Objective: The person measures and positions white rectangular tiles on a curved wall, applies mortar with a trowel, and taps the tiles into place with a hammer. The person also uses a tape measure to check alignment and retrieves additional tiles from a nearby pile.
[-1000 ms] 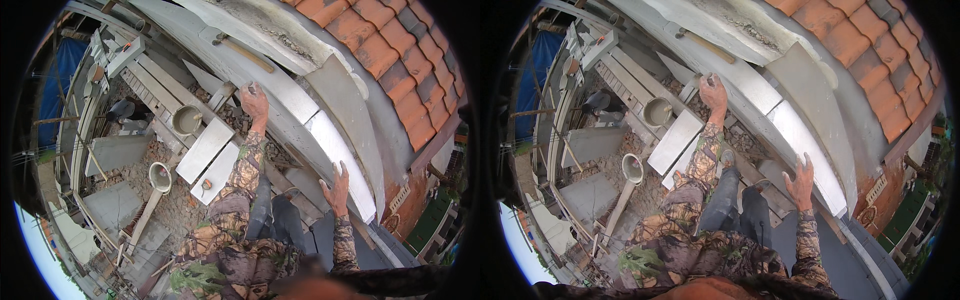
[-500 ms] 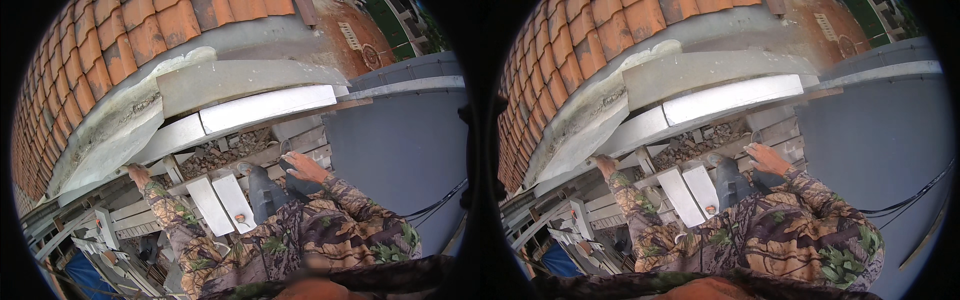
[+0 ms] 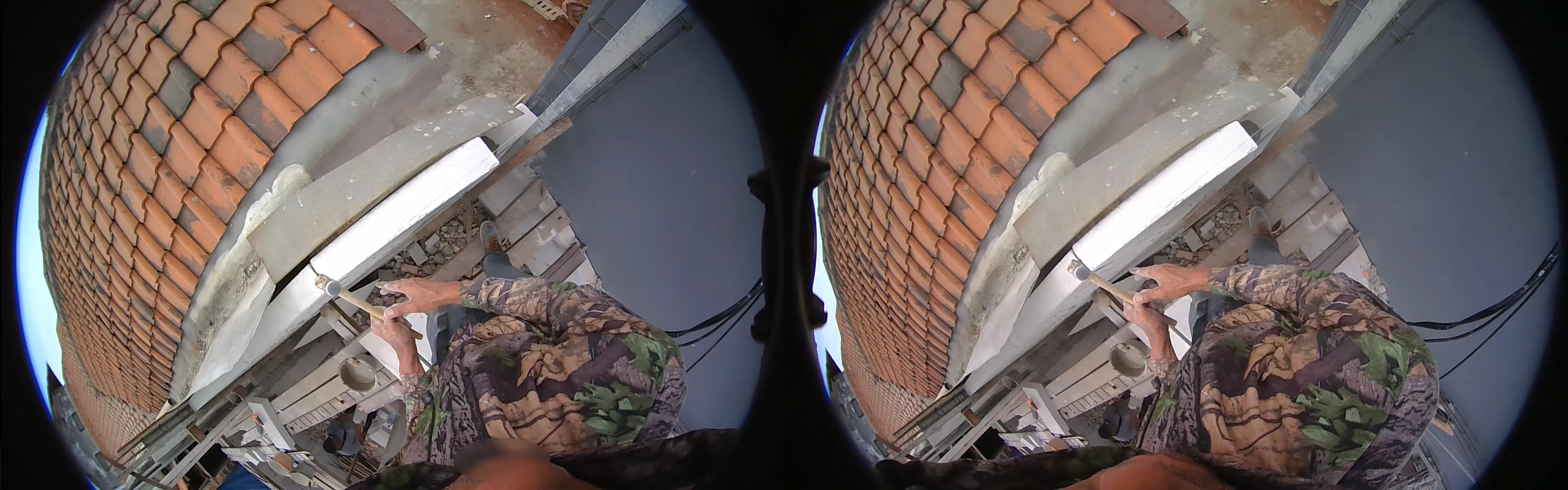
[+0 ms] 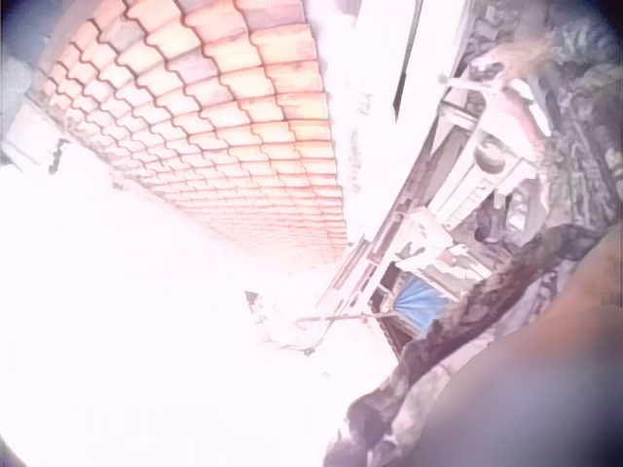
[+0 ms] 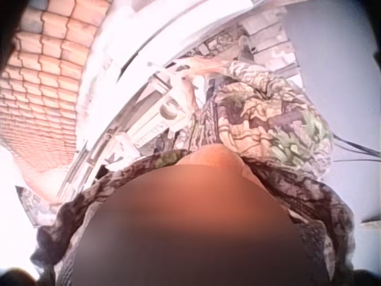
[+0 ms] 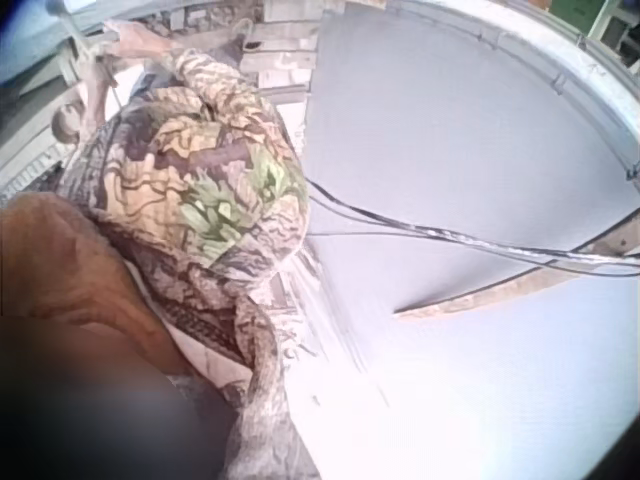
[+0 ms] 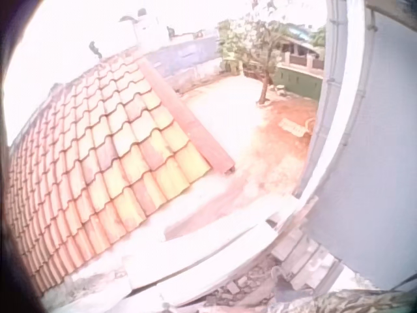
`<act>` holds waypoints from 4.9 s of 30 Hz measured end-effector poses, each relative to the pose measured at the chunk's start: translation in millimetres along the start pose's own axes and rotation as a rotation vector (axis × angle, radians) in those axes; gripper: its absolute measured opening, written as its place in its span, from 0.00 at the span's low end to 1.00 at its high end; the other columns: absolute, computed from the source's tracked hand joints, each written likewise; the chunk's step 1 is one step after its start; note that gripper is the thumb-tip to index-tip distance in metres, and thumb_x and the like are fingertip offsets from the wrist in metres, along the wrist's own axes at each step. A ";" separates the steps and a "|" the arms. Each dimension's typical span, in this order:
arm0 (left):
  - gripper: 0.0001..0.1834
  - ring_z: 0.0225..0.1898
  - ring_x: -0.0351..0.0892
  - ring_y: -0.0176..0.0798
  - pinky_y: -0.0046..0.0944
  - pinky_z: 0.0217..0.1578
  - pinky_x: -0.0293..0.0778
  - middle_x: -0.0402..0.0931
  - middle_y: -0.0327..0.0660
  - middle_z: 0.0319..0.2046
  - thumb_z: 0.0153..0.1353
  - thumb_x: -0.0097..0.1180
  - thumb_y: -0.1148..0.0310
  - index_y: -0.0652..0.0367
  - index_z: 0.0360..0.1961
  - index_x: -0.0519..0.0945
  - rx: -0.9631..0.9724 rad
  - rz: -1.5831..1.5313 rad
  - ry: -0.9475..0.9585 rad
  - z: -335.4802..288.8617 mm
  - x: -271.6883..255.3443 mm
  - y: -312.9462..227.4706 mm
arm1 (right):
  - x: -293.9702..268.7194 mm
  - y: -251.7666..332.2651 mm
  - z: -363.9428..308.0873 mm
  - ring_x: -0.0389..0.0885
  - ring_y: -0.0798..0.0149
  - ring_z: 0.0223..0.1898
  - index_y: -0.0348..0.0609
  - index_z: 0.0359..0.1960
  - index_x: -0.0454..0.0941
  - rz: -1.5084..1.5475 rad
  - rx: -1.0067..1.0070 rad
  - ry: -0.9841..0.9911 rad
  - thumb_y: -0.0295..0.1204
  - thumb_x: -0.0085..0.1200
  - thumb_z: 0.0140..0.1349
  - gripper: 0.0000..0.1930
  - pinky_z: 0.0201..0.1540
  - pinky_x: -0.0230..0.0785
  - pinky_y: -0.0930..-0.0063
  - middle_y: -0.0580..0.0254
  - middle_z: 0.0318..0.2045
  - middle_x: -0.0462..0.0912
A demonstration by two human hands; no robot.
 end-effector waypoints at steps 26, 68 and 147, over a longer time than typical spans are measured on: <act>0.63 0.65 0.64 0.60 0.58 0.68 0.58 0.67 0.56 0.60 0.42 0.78 0.51 0.62 0.75 0.55 0.629 1.575 0.781 174.7 289.6 39.1 | -127.2 -222.3 -257.7 0.85 0.39 0.42 0.32 0.52 0.77 0.204 0.865 -1.091 0.42 0.54 0.62 0.25 0.46 0.75 0.50 0.38 0.38 0.85; 0.34 0.61 0.67 0.60 0.57 0.65 0.63 0.67 0.56 0.57 0.57 0.68 0.60 0.63 0.61 0.71 0.475 0.944 -0.027 103.2 186.4 51.0 | -268.5 -281.2 -87.4 0.71 0.74 0.17 0.38 0.52 0.72 0.566 0.509 -0.757 0.38 0.48 0.75 0.15 0.16 0.67 0.77 0.68 0.26 0.74; 0.66 0.78 0.33 0.75 0.85 0.66 0.23 0.45 0.70 0.75 0.42 0.64 0.21 0.57 0.74 0.65 0.173 1.233 0.398 200.8 180.8 49.4 | -256.8 -246.9 -88.6 0.71 0.75 0.17 0.46 0.49 0.73 0.660 0.546 -0.756 0.38 0.48 0.73 0.11 0.16 0.66 0.77 0.69 0.24 0.75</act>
Point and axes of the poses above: each hand's wrist, its own z-axis towards the middle knuckle, its own x-axis out of the palm, y = z × x, the point moved 1 cm from there along z, towards the middle knuckle
